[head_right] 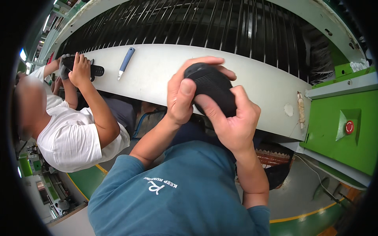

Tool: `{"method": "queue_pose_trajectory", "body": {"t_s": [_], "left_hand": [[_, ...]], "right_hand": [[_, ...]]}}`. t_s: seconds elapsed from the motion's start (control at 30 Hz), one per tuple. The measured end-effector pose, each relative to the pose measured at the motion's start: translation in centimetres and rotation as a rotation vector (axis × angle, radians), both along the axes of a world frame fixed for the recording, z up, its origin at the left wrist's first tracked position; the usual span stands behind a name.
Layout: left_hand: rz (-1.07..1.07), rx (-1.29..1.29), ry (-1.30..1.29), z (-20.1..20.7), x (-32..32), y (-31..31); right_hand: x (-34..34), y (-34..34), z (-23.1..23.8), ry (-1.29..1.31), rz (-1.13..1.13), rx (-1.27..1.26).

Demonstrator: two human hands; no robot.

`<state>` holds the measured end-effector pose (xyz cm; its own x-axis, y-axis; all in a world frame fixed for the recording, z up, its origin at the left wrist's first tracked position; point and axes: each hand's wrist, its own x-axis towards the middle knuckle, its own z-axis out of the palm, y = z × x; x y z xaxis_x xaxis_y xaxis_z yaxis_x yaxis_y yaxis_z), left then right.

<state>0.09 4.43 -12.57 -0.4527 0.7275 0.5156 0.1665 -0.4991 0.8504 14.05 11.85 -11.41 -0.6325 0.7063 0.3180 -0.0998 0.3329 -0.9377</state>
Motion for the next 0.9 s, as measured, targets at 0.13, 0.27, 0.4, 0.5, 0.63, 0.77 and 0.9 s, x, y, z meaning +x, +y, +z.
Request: {"method": "queue_pose_trajectory", "body": {"t_s": [0.13,0.27,0.4,0.5,0.63,0.77,0.9], "left_hand": [[0.116,-0.044,0.061,0.4,0.3,-1.3],[0.115,0.061,-0.06,-1.4,0.5,-2.4],[0.08,0.147,-0.104,-2.2,0.3,-2.7],[0.161,0.006,0.035,-1.6,0.2,-3.3],[0.161,0.042,0.026,-1.9,0.3,-3.7],[0.173,0.068,0.034,-1.8,0.5,-3.8],[0.141,0.139,-0.013,-1.9,0.5,-3.9]], "right_hand": [[0.6,0.2,-0.7,0.012,0.061,0.062],[0.5,0.7,-2.2,0.122,0.097,0.157],[0.1,0.9,-2.1,0.13,0.146,0.204],[0.1,1.1,-1.7,0.123,0.166,0.186],[0.1,1.0,-1.5,0.117,0.181,0.165],[0.1,0.9,-1.3,0.095,0.192,0.117],[0.1,0.8,-1.1,0.083,0.197,0.086]]}}
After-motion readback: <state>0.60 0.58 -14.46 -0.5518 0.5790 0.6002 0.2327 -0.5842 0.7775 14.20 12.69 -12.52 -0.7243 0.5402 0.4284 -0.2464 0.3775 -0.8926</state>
